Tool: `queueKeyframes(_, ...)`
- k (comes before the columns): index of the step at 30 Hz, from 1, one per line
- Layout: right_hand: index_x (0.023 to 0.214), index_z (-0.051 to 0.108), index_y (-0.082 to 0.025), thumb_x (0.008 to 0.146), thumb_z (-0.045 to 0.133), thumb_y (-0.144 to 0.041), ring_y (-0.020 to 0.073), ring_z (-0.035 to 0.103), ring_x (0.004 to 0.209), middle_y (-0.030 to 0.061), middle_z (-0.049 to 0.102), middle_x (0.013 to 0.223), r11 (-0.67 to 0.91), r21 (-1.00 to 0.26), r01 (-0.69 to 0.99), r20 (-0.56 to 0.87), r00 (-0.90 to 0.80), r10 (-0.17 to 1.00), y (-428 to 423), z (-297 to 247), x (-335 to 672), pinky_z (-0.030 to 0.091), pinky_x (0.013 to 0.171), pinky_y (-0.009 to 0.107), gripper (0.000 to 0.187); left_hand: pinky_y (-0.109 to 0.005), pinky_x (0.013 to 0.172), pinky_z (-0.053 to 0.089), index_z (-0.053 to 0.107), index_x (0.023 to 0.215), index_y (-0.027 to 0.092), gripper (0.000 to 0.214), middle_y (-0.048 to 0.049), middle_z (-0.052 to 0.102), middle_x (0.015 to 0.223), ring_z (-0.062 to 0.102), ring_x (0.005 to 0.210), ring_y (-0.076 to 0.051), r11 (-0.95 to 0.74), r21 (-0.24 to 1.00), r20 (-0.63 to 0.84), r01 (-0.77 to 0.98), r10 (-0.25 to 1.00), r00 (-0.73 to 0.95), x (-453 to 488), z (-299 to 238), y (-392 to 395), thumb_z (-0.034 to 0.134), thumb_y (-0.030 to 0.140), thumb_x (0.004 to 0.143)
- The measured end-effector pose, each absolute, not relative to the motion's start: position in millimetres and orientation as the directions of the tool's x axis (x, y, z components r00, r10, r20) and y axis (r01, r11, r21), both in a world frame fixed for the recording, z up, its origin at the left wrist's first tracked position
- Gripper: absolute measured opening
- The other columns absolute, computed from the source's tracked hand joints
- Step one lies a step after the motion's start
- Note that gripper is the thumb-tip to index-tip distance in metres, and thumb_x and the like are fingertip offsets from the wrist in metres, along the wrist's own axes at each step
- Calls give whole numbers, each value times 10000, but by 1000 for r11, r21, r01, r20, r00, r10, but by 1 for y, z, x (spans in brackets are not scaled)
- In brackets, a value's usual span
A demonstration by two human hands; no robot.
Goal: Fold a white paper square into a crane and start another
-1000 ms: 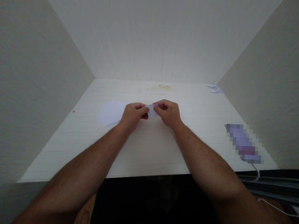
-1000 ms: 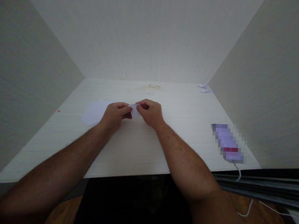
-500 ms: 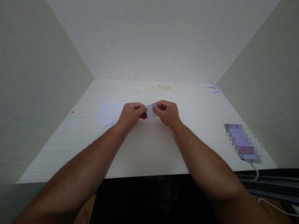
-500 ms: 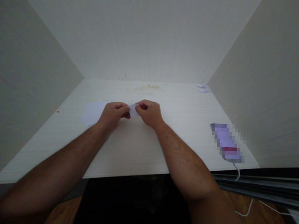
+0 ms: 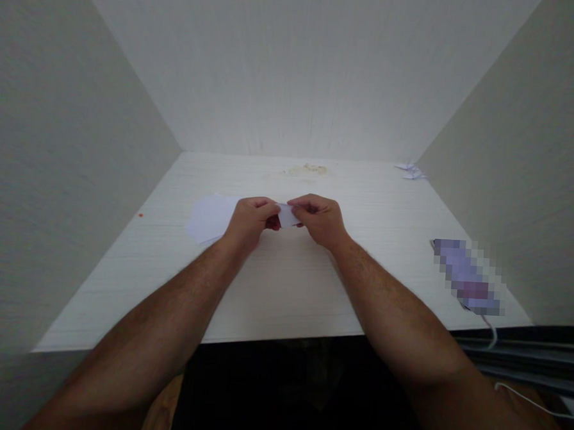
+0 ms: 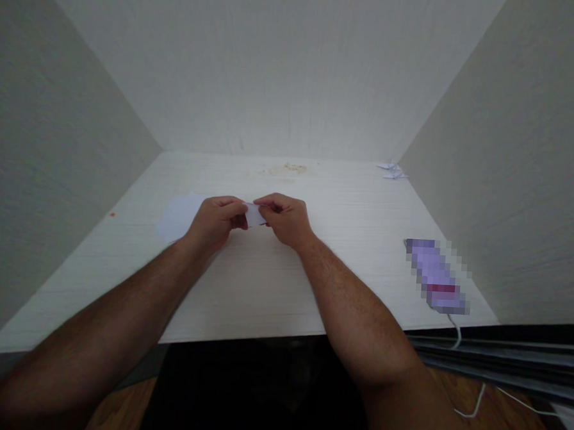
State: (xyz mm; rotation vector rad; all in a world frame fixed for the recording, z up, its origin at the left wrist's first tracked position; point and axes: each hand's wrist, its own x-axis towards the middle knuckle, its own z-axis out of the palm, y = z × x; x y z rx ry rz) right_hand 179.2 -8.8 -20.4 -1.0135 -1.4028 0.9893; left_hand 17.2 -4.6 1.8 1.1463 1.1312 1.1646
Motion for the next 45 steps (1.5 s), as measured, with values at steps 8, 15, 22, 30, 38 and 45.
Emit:
queueKeyframes(8,731,720,-185,699,706,-256,81,593,533,-36,651,595,292,-956,-3,292,-56,955,-11,-16,179,510,502,210,80,-262,457,423,624,569,143,93,-28,597,511,544,457,-129,94,987,-87,-128,994,64,19,4,-7,674,219,587)
queueKeyframes(15,682,684,-185,674,667,-205,91,615,530,-38,643,580,270,-962,-47,273,-89,958,-12,-11,179,528,503,215,27,-266,459,418,616,566,140,97,-51,625,544,563,474,-143,114,980,-99,-165,990,96,17,4,-7,668,220,585)
queueKeyframes(22,677,656,-190,652,651,-217,106,636,532,-39,644,572,190,-978,-89,199,-108,974,-12,-10,180,570,523,238,37,-266,464,411,606,569,144,104,-42,603,538,543,472,-134,115,982,-98,-151,988,117,18,5,-8,658,231,595)
queueKeyframes(30,690,639,-178,675,732,-326,120,645,507,-26,653,564,140,-984,-107,154,-136,979,-14,-7,181,575,506,252,177,-264,457,402,596,550,149,119,-43,609,521,548,461,-138,119,980,-94,-157,983,157,16,3,-7,660,238,596)
queueKeyframes(38,749,642,-167,698,755,-324,131,681,564,-7,685,618,159,-984,-80,169,-135,976,-14,-9,180,585,550,258,200,-247,454,380,615,586,145,232,-11,575,495,514,446,-108,73,988,-55,-138,990,132,16,4,-8,777,303,635)
queueKeyframes(45,814,605,-191,705,713,-270,112,678,570,-44,670,628,135,-987,-82,146,-150,978,-14,-11,180,585,558,241,173,-244,455,377,606,577,155,193,-6,568,493,500,443,-100,48,994,-39,-96,995,93,17,3,-7,746,272,640)
